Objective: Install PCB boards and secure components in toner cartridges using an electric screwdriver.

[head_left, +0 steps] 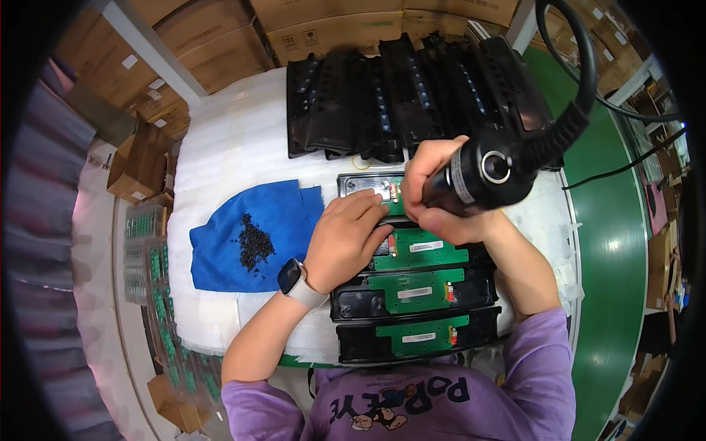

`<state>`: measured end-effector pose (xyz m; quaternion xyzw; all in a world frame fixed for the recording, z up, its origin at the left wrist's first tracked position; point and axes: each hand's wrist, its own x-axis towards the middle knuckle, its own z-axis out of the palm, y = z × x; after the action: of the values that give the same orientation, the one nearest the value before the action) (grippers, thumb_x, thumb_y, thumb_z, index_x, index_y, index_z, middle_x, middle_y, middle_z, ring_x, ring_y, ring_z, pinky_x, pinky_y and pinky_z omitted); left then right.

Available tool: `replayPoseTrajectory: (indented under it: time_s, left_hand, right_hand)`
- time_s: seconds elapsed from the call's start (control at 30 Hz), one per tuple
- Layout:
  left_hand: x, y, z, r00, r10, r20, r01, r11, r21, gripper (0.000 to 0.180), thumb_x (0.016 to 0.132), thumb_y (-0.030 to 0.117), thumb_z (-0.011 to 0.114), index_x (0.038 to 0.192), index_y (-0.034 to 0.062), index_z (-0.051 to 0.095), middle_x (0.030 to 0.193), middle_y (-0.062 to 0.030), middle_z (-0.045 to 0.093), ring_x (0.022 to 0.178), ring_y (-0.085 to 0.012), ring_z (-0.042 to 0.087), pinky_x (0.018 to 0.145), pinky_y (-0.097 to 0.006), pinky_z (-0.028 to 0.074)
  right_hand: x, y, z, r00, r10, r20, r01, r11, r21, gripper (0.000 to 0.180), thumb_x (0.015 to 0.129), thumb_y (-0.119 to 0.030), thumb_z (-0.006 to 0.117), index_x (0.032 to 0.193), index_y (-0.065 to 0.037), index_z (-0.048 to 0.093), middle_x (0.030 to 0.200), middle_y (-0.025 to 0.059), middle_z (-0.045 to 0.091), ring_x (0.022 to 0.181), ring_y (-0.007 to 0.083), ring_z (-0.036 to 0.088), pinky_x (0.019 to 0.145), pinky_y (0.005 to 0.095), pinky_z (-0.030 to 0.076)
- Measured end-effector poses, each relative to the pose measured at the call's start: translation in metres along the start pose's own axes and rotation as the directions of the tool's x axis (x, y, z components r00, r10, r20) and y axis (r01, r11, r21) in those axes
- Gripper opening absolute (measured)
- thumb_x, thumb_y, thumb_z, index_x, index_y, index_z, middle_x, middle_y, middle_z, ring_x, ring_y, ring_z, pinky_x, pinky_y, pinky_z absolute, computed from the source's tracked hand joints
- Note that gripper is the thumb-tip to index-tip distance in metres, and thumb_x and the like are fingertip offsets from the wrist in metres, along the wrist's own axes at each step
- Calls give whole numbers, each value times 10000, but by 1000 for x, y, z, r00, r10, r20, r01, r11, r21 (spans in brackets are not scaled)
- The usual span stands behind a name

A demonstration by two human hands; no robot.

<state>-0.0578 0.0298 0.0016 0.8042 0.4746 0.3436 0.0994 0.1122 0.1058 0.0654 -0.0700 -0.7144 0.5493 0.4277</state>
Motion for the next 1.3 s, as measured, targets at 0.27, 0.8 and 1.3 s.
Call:
replayPoseTrajectory:
  time_s: [0.27, 0.8, 1.3]
  left_hand:
    - [-7, 5, -1, 1000, 21, 22, -22, 999, 40, 250, 812, 181, 592, 983, 0, 566, 1074, -150, 556, 1064, -313, 507, 875, -383, 407]
    - [-89, -21, -91, 863, -469, -189, 503, 761, 409, 103, 770, 100, 624, 847, 31, 617, 786, -124, 568, 668, -327, 574, 571, -372, 462]
    - [-55, -24, -71, 599, -792, 115, 405, 176, -897, 134, 882, 66, 536, 957, -22, 604, 762, -50, 601, 579, -88, 499, 529, -190, 398]
  right_hand:
    - [-4, -26, 9, 997, -51, 61, 57, 995, -88, 319, 580, -146, 771, 811, -41, 579, 621, -13, 575, 517, 76, 551, 494, 194, 426]
    - [-3, -72, 4, 975, -150, 166, 157, 987, -29, 481, 622, -360, 821, 822, -23, 542, 542, 34, 542, 424, 121, 524, 387, 212, 404]
    - [-4, -68, -3, 949, 28, -313, 7, 994, 110, 332, 658, -141, 694, 853, 23, 482, 602, 36, 503, 474, 76, 483, 439, 192, 398]
